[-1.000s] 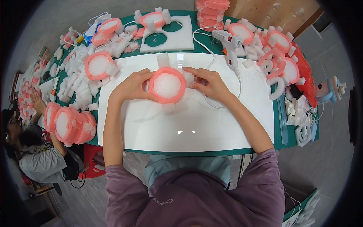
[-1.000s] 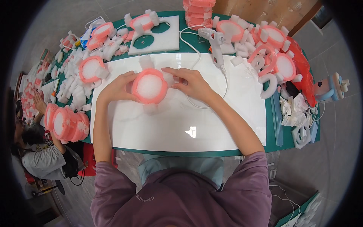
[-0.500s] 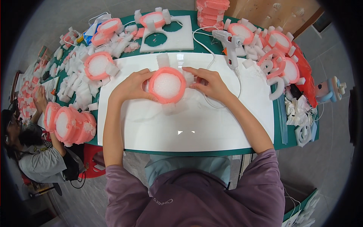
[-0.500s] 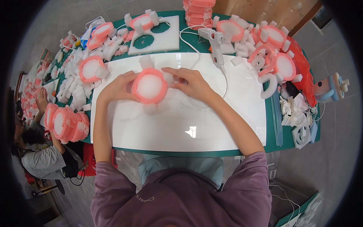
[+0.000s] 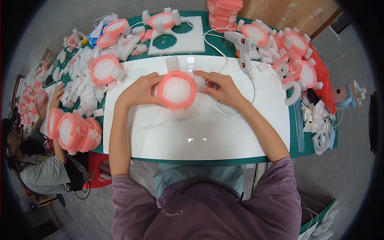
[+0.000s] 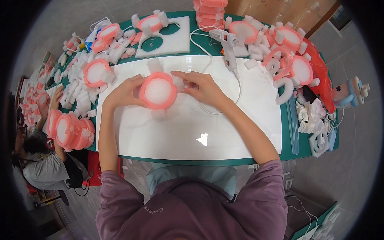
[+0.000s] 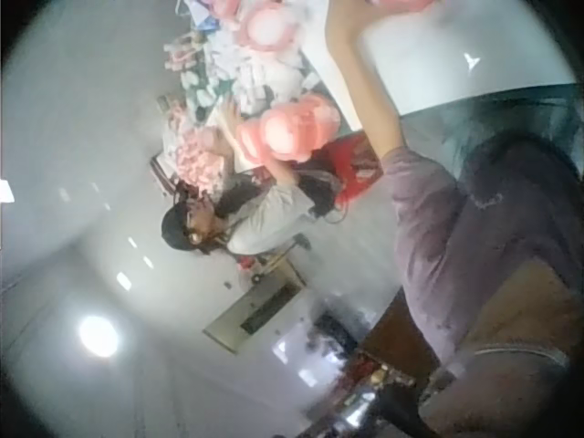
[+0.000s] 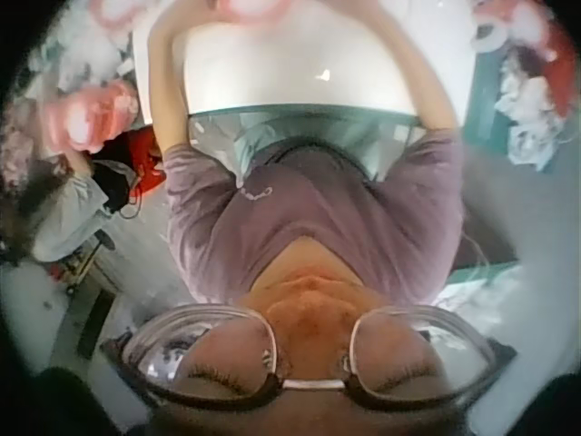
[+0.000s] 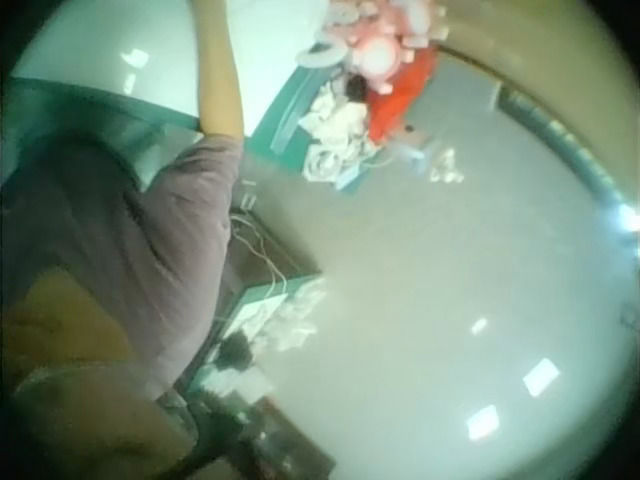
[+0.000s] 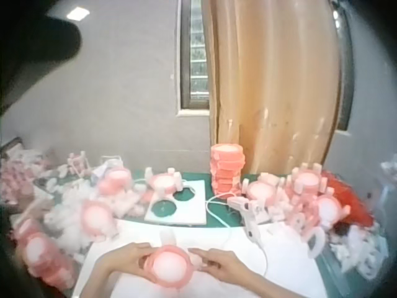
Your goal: Assembling circular pink and white foam components using a glue gun on a white work surface.
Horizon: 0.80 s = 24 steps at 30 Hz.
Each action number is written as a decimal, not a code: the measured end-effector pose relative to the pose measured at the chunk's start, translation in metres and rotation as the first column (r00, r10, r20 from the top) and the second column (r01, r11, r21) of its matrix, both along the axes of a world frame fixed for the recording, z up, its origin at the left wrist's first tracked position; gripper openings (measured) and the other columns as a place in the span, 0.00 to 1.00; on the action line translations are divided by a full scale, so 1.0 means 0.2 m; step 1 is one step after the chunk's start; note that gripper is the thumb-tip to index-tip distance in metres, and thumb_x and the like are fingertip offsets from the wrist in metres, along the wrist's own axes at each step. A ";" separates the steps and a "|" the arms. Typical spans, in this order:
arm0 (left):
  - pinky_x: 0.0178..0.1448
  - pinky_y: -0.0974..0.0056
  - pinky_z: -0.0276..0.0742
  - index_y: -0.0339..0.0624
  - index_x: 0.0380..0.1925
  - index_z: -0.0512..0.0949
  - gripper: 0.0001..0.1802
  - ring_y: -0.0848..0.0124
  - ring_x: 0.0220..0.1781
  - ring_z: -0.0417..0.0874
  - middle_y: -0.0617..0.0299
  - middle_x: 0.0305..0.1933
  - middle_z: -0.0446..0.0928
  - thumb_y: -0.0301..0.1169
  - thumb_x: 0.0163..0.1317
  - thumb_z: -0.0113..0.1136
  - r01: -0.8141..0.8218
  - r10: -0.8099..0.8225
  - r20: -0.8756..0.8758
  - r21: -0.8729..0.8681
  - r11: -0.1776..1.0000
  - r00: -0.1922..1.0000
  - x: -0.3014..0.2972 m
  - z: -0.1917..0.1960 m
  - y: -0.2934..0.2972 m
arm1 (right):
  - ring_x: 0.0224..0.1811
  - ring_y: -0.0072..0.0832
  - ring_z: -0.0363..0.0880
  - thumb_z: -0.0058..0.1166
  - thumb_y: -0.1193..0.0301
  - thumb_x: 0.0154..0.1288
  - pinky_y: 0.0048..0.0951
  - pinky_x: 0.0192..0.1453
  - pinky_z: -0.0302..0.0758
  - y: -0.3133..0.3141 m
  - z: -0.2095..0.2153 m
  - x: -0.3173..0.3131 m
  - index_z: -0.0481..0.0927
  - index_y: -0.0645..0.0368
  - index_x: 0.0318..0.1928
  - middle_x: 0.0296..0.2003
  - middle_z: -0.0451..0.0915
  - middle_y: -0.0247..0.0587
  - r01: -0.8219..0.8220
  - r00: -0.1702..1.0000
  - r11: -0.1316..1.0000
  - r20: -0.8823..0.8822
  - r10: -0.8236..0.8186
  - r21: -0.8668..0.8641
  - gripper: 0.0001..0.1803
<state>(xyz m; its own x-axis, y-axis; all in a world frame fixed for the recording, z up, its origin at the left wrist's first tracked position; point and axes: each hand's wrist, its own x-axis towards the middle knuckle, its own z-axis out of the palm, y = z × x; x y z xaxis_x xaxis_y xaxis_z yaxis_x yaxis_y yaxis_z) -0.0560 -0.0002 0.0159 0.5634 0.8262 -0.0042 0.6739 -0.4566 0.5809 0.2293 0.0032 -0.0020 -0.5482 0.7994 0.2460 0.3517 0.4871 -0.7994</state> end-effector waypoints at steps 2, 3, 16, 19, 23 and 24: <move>0.46 0.61 0.72 0.41 0.49 0.76 0.44 0.58 0.41 0.76 0.54 0.40 0.75 0.52 0.29 0.76 -0.002 0.002 -0.002 0.000 1.000 1.000 0.00 0.00 0.00 | 0.28 0.28 0.71 0.60 0.78 0.50 0.26 0.37 0.72 0.00 0.00 0.00 0.72 0.42 0.58 0.29 0.75 0.37 0.005 1.000 1.000 0.004 -0.005 -0.007 0.32; 0.46 0.61 0.72 0.41 0.49 0.76 0.45 0.58 0.41 0.76 0.54 0.40 0.75 0.52 0.29 0.76 -0.003 0.003 -0.004 0.000 1.000 1.000 0.00 0.00 0.00 | 0.28 0.28 0.71 0.60 0.78 0.50 0.26 0.37 0.72 0.00 0.00 0.00 0.72 0.42 0.58 0.29 0.75 0.37 0.005 1.000 1.000 0.004 -0.005 -0.007 0.32; 0.46 0.61 0.72 0.40 0.49 0.76 0.44 0.58 0.41 0.77 0.55 0.40 0.75 0.53 0.29 0.75 -0.005 0.005 -0.009 0.000 1.000 1.000 0.00 0.01 0.00 | 0.28 0.28 0.70 0.60 0.78 0.50 0.26 0.37 0.72 0.00 0.00 0.00 0.72 0.42 0.58 0.28 0.75 0.37 0.001 1.000 1.000 -0.005 -0.001 -0.001 0.33; 0.46 0.61 0.72 0.40 0.48 0.76 0.44 0.58 0.41 0.77 0.54 0.40 0.75 0.53 0.29 0.76 -0.010 0.010 -0.021 -0.003 1.000 1.000 0.00 0.01 0.00 | 0.28 0.27 0.70 0.60 0.78 0.50 0.26 0.37 0.72 0.00 0.00 0.00 0.73 0.42 0.58 0.28 0.75 0.37 0.005 1.000 1.000 -0.005 -0.005 -0.004 0.32; 0.46 0.61 0.72 0.39 0.48 0.76 0.44 0.58 0.41 0.77 0.54 0.40 0.75 0.53 0.29 0.76 -0.013 0.012 -0.014 -0.006 1.000 1.000 0.01 0.01 0.00 | 0.28 0.27 0.70 0.60 0.78 0.50 0.25 0.37 0.72 0.00 0.00 0.00 0.73 0.41 0.58 0.28 0.75 0.36 0.005 1.000 1.000 0.000 -0.005 -0.004 0.32; 0.46 0.61 0.72 0.39 0.48 0.76 0.44 0.58 0.41 0.77 0.54 0.40 0.75 0.53 0.29 0.76 -0.008 0.008 -0.013 -0.007 1.000 1.000 0.01 0.01 0.00 | 0.28 0.27 0.70 0.60 0.78 0.50 0.25 0.37 0.72 0.00 0.00 0.00 0.73 0.41 0.58 0.28 0.75 0.36 0.005 1.000 1.000 0.000 -0.005 -0.005 0.32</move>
